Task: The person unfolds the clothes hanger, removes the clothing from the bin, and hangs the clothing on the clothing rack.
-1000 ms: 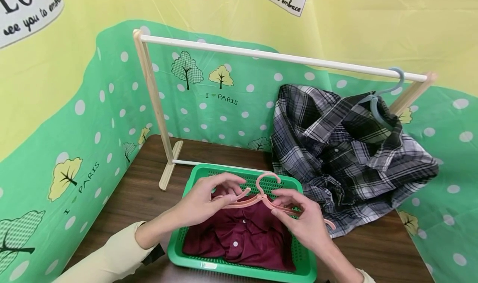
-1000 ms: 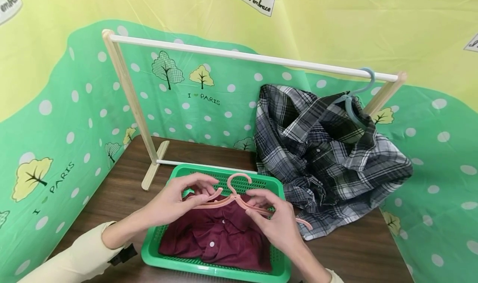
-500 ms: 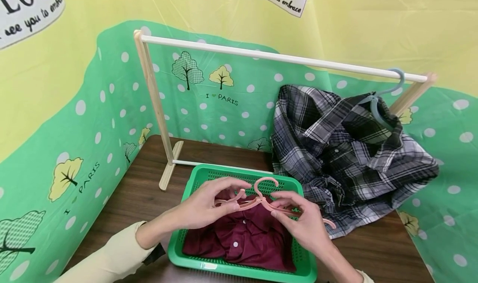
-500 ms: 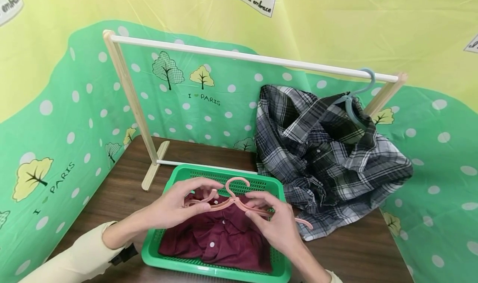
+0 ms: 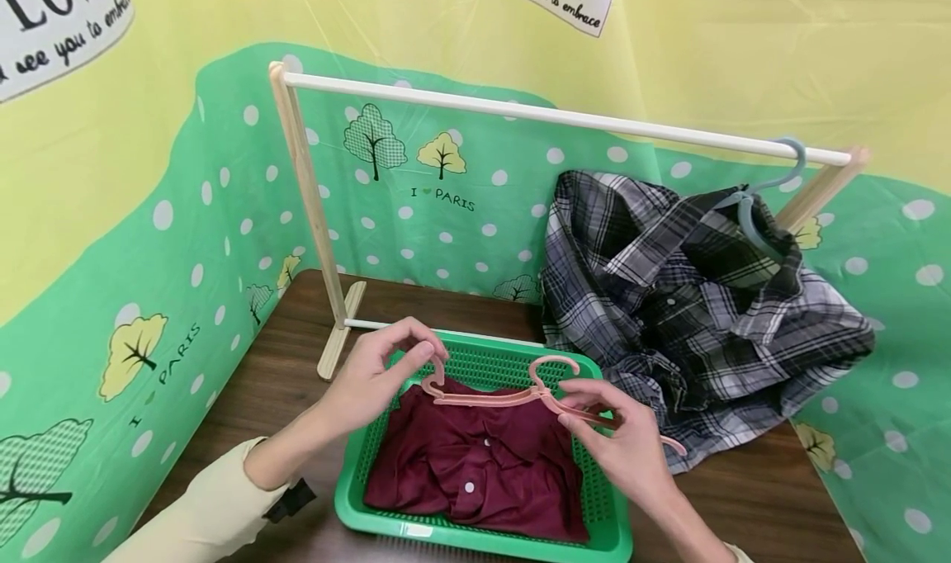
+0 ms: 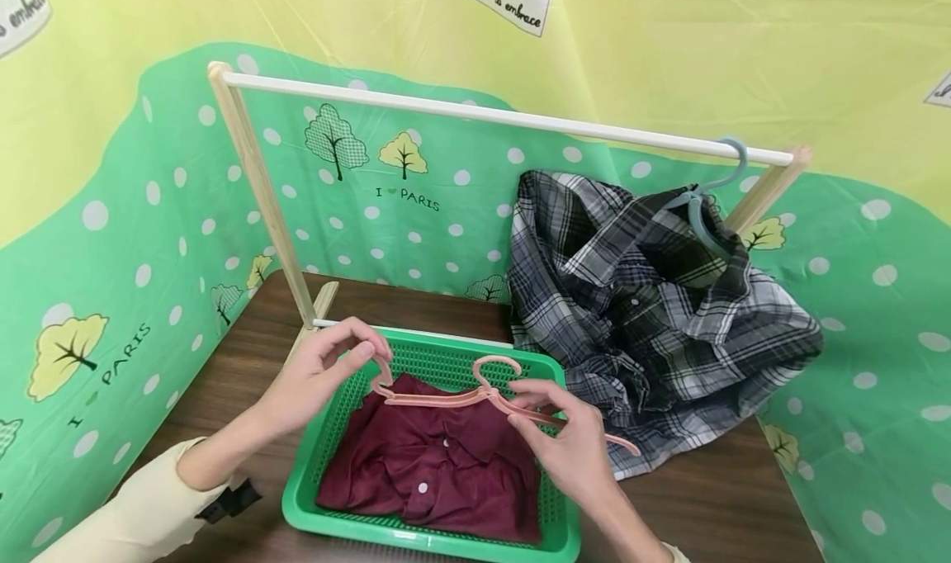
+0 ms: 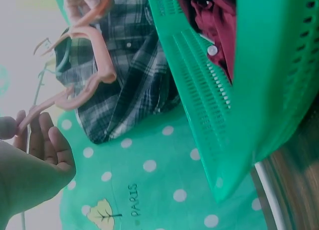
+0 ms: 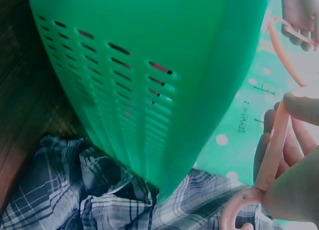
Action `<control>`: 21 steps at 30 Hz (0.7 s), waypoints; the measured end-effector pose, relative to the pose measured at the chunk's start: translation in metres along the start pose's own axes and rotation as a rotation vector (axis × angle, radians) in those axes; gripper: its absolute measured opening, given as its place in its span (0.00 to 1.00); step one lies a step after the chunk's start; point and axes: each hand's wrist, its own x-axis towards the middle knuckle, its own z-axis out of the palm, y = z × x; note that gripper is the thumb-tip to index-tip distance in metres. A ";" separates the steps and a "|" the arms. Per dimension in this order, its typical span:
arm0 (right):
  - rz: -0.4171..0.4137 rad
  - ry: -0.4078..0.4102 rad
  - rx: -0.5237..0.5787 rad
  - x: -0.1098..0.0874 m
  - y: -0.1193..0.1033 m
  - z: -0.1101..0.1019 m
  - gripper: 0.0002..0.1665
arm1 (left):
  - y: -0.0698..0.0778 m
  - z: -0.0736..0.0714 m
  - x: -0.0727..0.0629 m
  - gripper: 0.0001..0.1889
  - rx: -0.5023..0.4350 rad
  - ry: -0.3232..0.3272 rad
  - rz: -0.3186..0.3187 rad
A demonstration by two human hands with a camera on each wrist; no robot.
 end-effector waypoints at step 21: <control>0.120 0.116 0.129 0.005 0.002 -0.029 0.23 | -0.025 -0.024 -0.020 0.08 0.000 0.139 -0.140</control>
